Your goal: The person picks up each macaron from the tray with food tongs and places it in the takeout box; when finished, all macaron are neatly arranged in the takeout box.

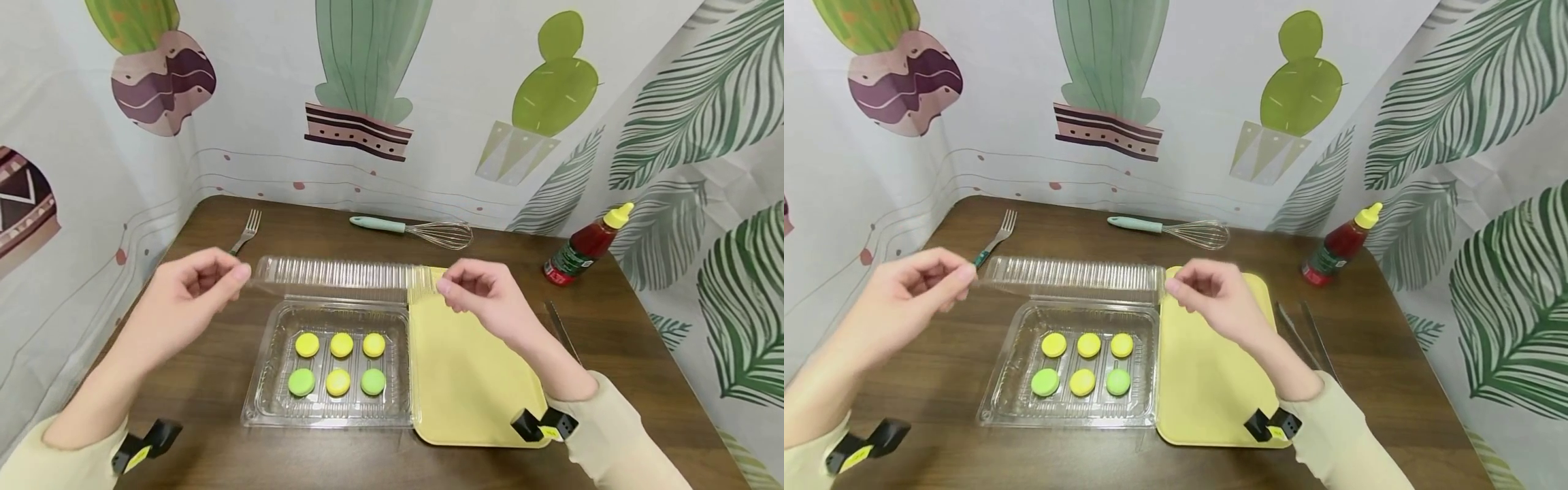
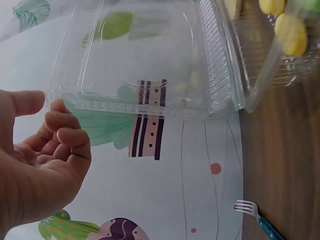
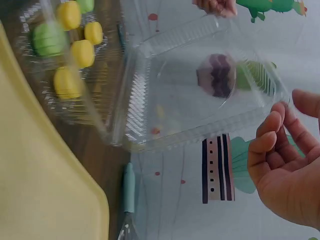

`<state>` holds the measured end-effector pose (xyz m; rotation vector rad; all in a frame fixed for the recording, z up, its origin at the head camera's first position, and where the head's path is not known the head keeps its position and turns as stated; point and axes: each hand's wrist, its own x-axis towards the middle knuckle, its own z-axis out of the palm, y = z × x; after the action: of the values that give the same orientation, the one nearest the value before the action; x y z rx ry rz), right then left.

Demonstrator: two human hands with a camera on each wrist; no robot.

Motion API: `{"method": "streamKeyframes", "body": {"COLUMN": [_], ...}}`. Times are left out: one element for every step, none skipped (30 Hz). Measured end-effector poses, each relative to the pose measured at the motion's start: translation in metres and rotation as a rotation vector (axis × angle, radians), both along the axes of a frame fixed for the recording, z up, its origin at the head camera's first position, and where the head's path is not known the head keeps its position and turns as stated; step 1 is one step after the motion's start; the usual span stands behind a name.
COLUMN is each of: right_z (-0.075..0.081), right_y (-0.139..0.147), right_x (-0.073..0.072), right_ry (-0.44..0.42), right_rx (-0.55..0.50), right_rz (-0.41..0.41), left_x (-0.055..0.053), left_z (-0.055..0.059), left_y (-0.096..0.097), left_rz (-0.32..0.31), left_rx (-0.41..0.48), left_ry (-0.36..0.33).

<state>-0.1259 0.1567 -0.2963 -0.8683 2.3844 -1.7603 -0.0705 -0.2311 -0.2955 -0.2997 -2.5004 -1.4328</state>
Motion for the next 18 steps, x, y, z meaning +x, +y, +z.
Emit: {"method": "streamKeyframes", "body": {"right_z": [-0.003,-0.006,-0.009,-0.012,-0.015,-0.019,-0.022,-0.025,-0.028,-0.032,-0.035,-0.039,-0.043,-0.047,-0.051,-0.056,-0.060,-0.065], "right_y": [0.002,0.004,0.006,0.007,0.008,0.008,0.009,0.010,0.011,0.011,0.012,0.012,0.013,0.013,0.013,0.013,0.013,0.013], "right_x": [0.004,0.007,0.011,0.015,0.018,0.022,0.025,0.029,0.033,0.036,0.039,0.043,0.046,0.048,0.051,0.053,0.056,0.058], "right_ry": [0.013,0.028,0.042,0.058,0.076,0.089,0.091,0.088,0.089,0.083,0.075,0.062,0.053,0.053,0.057,0.055,0.057,0.057], "right_rx": [-0.001,-0.003,-0.009,-0.016,-0.027,-0.036,-0.036,-0.039,-0.040,-0.035,-0.028,-0.018,-0.008,-0.001,0.006,0.012,0.013,0.015], "right_rz": [0.022,0.048,0.075,0.104,0.135,0.164,0.182,0.198,0.209,0.212,0.212,0.210,0.205,0.203,0.203,0.201,0.205,0.207], "left_x": [0.006,0.012,0.018,0.024,0.030,0.035,0.040,0.044,0.048,0.051,0.054,0.058,0.060,0.064,0.067,0.070,0.072,0.075], "left_z": [-0.002,-0.004,-0.006,-0.008,-0.010,-0.013,-0.015,-0.018,-0.021,-0.025,-0.029,-0.033,-0.038,-0.042,-0.047,-0.051,-0.055,-0.060], "left_y": [0.000,0.000,0.000,0.000,0.000,0.000,0.000,0.001,0.001,0.002,0.003,0.003,0.003,0.004,0.004,0.004,0.004,0.004], "left_rz": [-0.014,-0.025,-0.034,-0.040,-0.042,-0.041,-0.042,-0.045,-0.045,-0.044,-0.045,-0.046,-0.049,-0.050,-0.048,-0.051,-0.055,-0.057], "left_rx": [-0.003,-0.007,-0.008,-0.015,-0.024,-0.032,-0.042,-0.051,-0.059,-0.067,-0.071,-0.075,-0.080,-0.081,-0.084,-0.084,-0.084,-0.084], "left_ry": [-0.001,-0.003,-0.007,-0.007,-0.009,-0.012,-0.006,0.000,0.003,0.008,0.013,0.020,0.027,0.028,0.025,0.029,0.032,0.032]}}
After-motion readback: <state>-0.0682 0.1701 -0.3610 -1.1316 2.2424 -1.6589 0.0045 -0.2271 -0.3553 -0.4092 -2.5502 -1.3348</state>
